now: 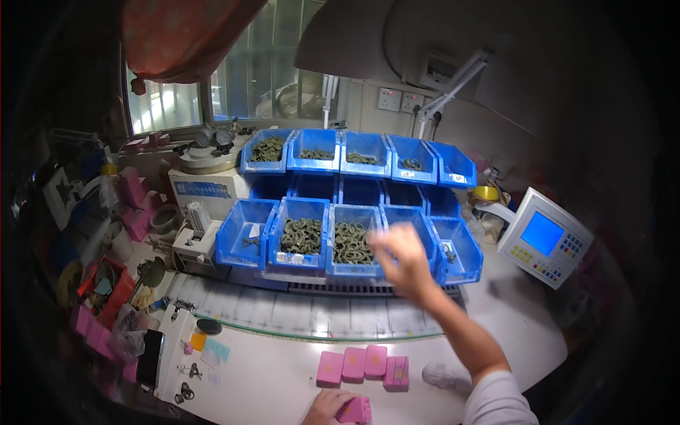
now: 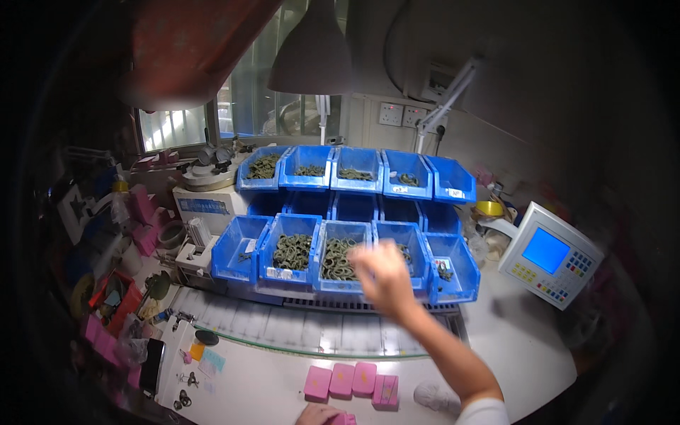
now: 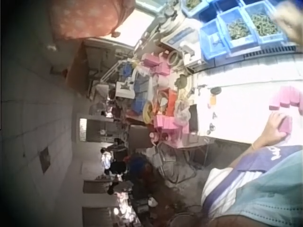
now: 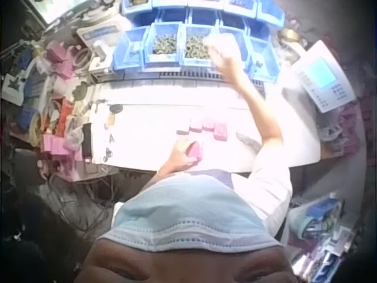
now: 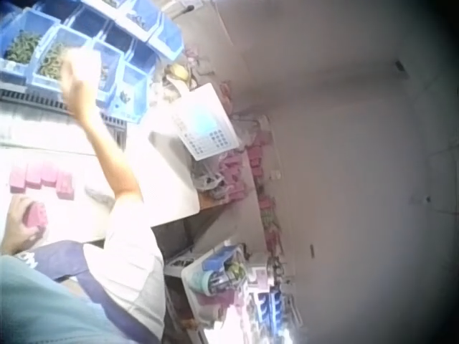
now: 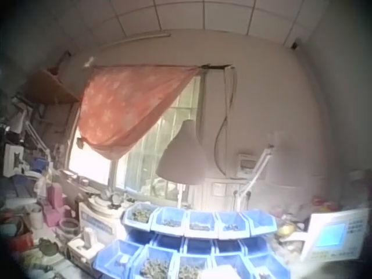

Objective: The recorder uses pink silicone molds and a pressing machine to assemble or cast small metal jewelry components.

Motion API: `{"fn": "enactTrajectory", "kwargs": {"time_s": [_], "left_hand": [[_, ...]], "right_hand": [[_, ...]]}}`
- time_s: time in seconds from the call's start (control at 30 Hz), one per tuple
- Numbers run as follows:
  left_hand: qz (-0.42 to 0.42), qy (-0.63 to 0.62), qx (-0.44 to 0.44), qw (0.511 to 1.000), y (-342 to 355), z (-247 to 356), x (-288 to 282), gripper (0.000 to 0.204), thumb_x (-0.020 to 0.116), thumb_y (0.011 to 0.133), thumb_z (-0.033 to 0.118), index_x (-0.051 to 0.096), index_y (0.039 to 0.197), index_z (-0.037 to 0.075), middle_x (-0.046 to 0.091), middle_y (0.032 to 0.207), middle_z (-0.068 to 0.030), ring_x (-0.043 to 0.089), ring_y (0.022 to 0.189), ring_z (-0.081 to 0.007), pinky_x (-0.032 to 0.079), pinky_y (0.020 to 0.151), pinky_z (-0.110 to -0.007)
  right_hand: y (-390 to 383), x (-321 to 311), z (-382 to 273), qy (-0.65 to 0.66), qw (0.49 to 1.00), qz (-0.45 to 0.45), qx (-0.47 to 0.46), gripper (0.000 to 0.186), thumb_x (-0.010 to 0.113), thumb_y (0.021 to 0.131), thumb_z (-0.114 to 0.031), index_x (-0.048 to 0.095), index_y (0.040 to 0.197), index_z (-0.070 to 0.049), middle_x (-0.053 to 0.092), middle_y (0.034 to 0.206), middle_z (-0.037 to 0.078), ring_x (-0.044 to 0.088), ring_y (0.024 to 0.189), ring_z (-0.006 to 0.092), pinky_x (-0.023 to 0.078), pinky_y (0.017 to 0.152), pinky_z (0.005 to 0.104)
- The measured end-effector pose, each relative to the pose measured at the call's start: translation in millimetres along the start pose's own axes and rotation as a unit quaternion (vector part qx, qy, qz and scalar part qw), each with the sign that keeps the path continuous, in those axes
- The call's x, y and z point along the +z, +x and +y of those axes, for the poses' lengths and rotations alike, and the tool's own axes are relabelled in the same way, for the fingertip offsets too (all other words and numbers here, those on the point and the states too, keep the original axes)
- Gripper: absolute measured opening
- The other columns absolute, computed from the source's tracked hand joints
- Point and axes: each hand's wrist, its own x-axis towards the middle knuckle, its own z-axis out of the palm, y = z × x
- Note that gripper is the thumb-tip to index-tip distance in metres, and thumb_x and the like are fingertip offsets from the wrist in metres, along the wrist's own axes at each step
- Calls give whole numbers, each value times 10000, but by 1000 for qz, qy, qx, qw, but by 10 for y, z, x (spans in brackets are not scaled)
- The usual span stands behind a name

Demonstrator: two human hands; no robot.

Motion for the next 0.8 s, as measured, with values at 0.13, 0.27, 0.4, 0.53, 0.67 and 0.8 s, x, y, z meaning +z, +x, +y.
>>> {"fn": "enactTrajectory", "kwargs": {"time_s": [0.13, 0.27, 0.4, 0.53, 0.67, 0.8], "left_hand": [[29, -47, 94, 994, 68, -243, -46, 684, 860, 674, 242, 611, 1289, 75, 594, 1207, -153, 561, 1122, -333, 449, 990, -427], [36, -100, 103, 989, 172, 163, -167, 628, 732, 652, 30, 595, 1264, 16, 582, 1197, -170, 553, 1155, -343, 445, 1009, -415], [-13, -364, 13, 931, 274, 337, -117, 726, 800, 771, 67, 448, 1405, 32, 487, 1378, -104, 520, 1242, -230, 414, 1071, -359], [99, -704, -90, 697, 435, 662, 99, 663, 546, 961, 586, 502, 1339, 42, 613, 1153, -119, 607, 1112, -273, 516, 960, -424], [72, -814, -141, 559, 477, 738, 118, 671, 438, 981, 644, 540, 1250, 38, 617, 937, -102, 630, 893, -235, 542, 834, -405], [165, -701, -218, 659, 513, 707, 162, 726, 357, 982, 680, 558, 1233, 29, 589, 821, -97, 561, 662, -196, 509, 634, -363]], "right_hand": [[-1429, -633, -1223, 148, 880, -276, 356, 323, 682, 944, -292, 690, 1213, -112, 706, 836, 133, 660, 660, 217, 522, 602, 349], [-2160, -652, -1711, 311, 742, -309, 508, 419, 591, 1010, -307, 566, 1358, -75, 697, 970, 90, 657, 847, 125, 515, 771, 277], [-2079, -833, -1940, 536, 666, -151, 496, 484, 513, 1040, -125, 347, 1487, -36, 634, 1189, 94, 608, 1025, 132, 473, 888, 254], [-2126, -717, -2116, 540, 699, -82, 461, 657, 536, 1005, -20, 162, 1545, -53, 603, 1256, 139, 603, 1081, 155, 470, 948, 297], [-2246, -685, -2243, 468, 767, -65, 434, 707, 588, 986, -35, 145, 1536, -21, 617, 1224, 160, 600, 1137, 170, 455, 989, 324], [-2340, -863, -2117, 319, 839, -155, 413, 666, 658, 923, -18, 304, 1487, -25, 621, 1225, 176, 604, 1135, 231, 476, 966, 362]]}}
